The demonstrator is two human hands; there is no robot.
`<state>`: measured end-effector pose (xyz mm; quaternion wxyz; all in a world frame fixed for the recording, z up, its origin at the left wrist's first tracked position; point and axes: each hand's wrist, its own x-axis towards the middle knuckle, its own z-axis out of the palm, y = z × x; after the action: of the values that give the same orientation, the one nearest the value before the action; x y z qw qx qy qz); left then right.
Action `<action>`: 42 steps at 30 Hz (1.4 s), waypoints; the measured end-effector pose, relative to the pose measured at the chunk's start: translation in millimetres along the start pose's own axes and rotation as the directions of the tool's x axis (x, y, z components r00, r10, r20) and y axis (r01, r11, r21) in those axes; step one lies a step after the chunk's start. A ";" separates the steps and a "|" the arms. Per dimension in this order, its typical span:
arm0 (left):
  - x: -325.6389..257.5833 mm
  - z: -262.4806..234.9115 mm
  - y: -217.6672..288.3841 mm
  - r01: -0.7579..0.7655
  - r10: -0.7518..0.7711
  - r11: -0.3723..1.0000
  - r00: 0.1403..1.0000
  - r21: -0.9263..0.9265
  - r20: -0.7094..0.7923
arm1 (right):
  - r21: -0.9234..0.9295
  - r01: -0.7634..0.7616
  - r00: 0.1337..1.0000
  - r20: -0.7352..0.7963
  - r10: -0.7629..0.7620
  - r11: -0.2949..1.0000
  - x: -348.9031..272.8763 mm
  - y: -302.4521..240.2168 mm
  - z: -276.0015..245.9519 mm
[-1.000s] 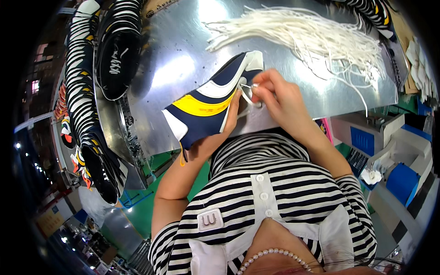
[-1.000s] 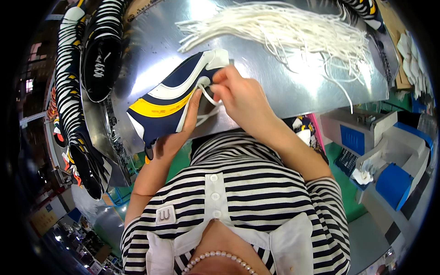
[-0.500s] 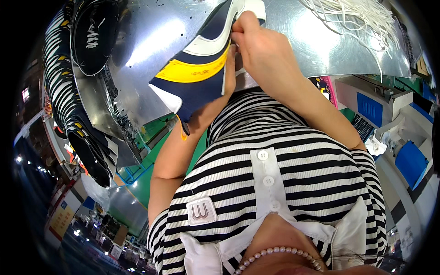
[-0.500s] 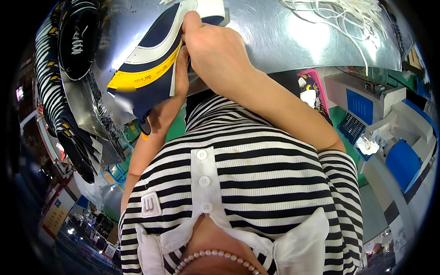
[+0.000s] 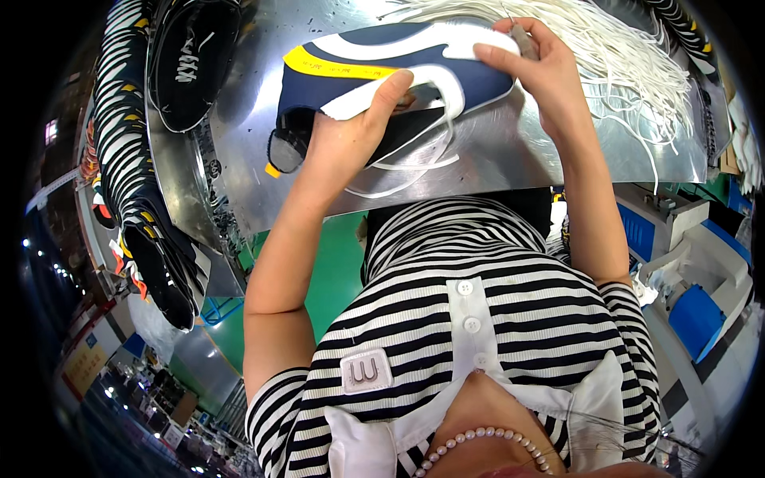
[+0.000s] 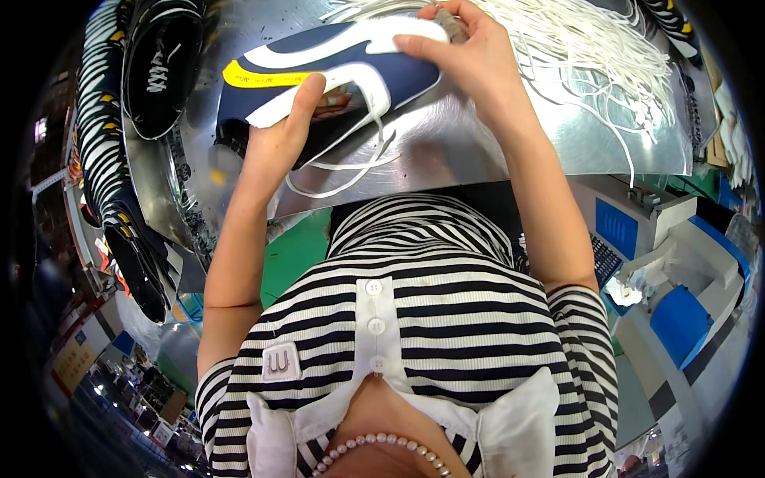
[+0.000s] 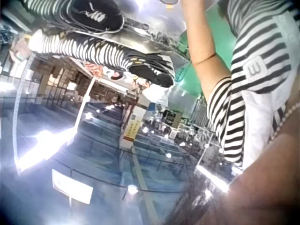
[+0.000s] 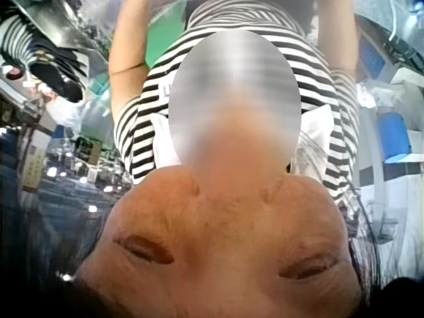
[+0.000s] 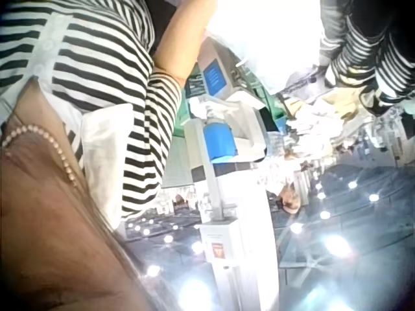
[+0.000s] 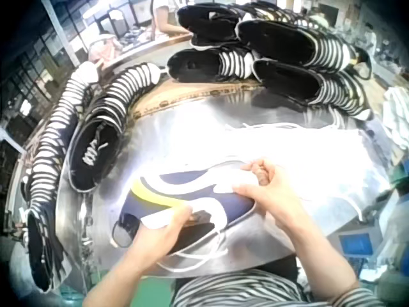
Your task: The person laces a blue and white sneaker with a white shoelace. They thread the lace through the eyelets, pull it tight, and tie a knot at the top. The person then picks up a second shoe and begins the same lacing process.
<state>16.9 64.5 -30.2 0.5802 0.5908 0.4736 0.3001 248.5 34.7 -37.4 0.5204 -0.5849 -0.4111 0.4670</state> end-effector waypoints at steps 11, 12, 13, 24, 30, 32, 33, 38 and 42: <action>-10.6 7.7 15.9 -0.537 0.573 0.464 0.788 0.704 0.224 | 0.124 -0.118 0.987 0.121 0.103 0.985 -34.5 14.8 9.7; -12.0 10.4 17.4 -0.545 0.583 0.446 0.779 0.710 0.232 | 0.106 -0.165 0.977 0.153 0.148 0.981 -33.2 13.9 13.4; -13.1 12.1 21.0 -0.552 0.594 0.424 0.768 0.718 0.240 | 0.141 -0.203 0.968 0.175 0.178 0.969 -30.0 9.9 16.1; -22.4 4.2 45.1 -0.486 0.585 0.577 0.807 0.656 0.083 | -0.178 0.096 0.948 0.316 -0.036 0.979 -55.1 -13.5 0.0; -19.0 16.7 62.7 -0.674 0.668 0.375 0.672 0.636 0.319 | 0.097 -0.010 0.928 0.373 -0.027 0.995 -86.0 -16.7 -24.7; -20.8 23.7 64.6 -0.682 0.697 0.330 0.642 0.653 0.318 | 0.299 -0.127 0.905 0.426 -0.013 0.946 -79.6 -28.7 -13.6; -22.6 27.2 65.9 -0.685 0.715 0.303 0.623 0.662 0.318 | 0.446 -0.185 0.892 0.451 -0.041 0.876 -73.3 -26.5 -10.7; -26.8 16.8 85.3 -0.633 0.735 0.247 0.615 0.734 0.284 | 0.645 -0.182 0.942 0.331 -0.057 0.742 -79.6 -40.6 6.3; -25.5 5.3 86.3 -0.616 0.751 0.352 0.635 0.705 0.180 | 0.127 -0.137 0.949 0.301 0.093 0.982 -94.5 -37.2 -6.0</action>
<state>30.5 49.8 57.6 0.0794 0.8789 0.3068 0.3565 233.1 -53.6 10.9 0.4669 -0.4923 -0.4134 0.6072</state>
